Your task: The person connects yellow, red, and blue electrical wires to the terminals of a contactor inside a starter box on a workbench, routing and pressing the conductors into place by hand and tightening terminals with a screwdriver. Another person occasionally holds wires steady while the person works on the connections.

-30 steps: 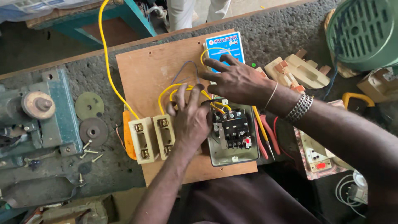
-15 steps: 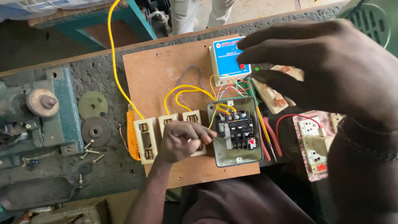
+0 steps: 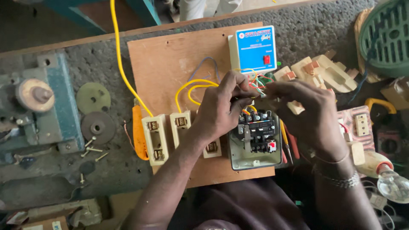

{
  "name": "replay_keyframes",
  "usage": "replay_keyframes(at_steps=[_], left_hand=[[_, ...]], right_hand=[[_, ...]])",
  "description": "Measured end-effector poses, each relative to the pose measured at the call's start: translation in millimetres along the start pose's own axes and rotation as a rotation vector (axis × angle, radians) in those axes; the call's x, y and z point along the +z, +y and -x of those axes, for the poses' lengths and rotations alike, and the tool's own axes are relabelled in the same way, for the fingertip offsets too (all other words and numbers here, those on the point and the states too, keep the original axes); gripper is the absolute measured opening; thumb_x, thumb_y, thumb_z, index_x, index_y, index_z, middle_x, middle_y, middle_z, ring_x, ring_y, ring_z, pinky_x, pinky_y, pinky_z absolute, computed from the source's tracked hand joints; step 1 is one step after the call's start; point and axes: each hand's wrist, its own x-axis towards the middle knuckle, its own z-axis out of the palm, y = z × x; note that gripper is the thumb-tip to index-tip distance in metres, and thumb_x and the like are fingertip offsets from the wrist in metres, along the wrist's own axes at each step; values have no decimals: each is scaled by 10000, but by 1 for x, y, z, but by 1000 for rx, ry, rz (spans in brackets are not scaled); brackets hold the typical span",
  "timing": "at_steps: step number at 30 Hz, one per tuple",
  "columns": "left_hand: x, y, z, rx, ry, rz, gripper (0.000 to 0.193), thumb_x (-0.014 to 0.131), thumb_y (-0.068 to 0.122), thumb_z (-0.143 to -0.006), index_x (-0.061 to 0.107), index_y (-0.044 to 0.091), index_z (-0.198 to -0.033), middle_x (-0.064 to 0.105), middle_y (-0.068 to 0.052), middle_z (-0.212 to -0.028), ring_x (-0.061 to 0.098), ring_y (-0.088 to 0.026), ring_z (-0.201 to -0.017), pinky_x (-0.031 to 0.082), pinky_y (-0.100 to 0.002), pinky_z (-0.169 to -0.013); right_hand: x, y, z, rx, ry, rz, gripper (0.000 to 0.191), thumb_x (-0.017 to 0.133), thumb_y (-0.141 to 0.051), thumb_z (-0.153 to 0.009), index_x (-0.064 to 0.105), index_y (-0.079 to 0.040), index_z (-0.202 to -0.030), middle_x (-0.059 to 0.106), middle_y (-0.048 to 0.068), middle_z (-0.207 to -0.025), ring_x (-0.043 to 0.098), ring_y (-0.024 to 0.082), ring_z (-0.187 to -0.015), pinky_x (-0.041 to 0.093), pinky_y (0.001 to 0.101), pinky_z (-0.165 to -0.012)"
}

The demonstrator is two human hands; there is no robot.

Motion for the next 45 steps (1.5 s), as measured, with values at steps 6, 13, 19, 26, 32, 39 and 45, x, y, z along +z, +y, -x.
replay_keyframes(at_steps=[6, 13, 19, 26, 32, 39, 45], left_hand=[[4, 14, -12, -22, -62, -114, 339, 677, -110, -928, 480, 36, -1161, 681, -104, -988, 790, -252, -1034, 629, -321, -792], [0, 16, -18, -61, -71, -107, 247, 732, -12, -943, 619, 40, -1157, 748, -99, -988, 785, -206, -916, 613, -316, -762], [1, 8, -18, 76, 10, -294, 135, 776, 26, -912, 732, 50, -1037, 708, -77, -954, 709, -249, -887, 560, -372, -777], [-7, -10, -10, 152, -165, -549, 178, 689, -43, -834, 740, 66, -966, 638, -63, -978, 649, -256, -982, 562, -389, -835], [-4, -21, -14, 223, -346, -663, 65, 657, 50, -850, 647, 55, -787, 611, -69, -983, 623, -241, -999, 574, -370, -778], [-1, -24, -24, 194, -414, -692, 93, 651, 70, -888, 637, 80, -797, 599, -60, -986, 612, -231, -1012, 584, -359, -776], [4, -24, -31, 221, -451, -678, 34, 639, 72, -907, 662, 64, -884, 597, -78, -1038, 610, -247, -1029, 582, -365, -777]], right_hand=[[13, 17, 0, -45, 76, -26, 166, 762, 3, -920, 738, -43, -1078, 759, 94, -1039, 769, 207, -911, 592, 311, -767], [22, 31, -1, -121, 137, 23, 115, 685, 55, -907, 685, -35, -979, 744, 89, -997, 757, 235, -892, 585, 327, -761], [49, 36, 1, -35, 288, 105, 102, 672, 65, -933, 662, -31, -963, 704, 89, -887, 721, 245, -804, 557, 326, -737], [40, 45, 29, 141, 60, -232, 238, 622, -33, -964, 622, -13, -1201, 591, 155, -1345, 648, 250, -1224, 535, 349, -1006], [42, 56, 48, 164, -99, -166, 305, 637, -169, -895, 659, -72, -1183, 402, 189, -1513, 518, 308, -1301, 439, 437, -1128], [44, 74, 37, 164, -169, -255, 485, 625, -388, -887, 622, -31, -1214, 246, 207, -1592, 364, 356, -1484, 369, 478, -1204], [45, 80, 35, 258, -82, -539, 485, 594, -435, -952, 629, -53, -1248, 268, 163, -1609, 169, 311, -1614, 111, 498, -1372]])
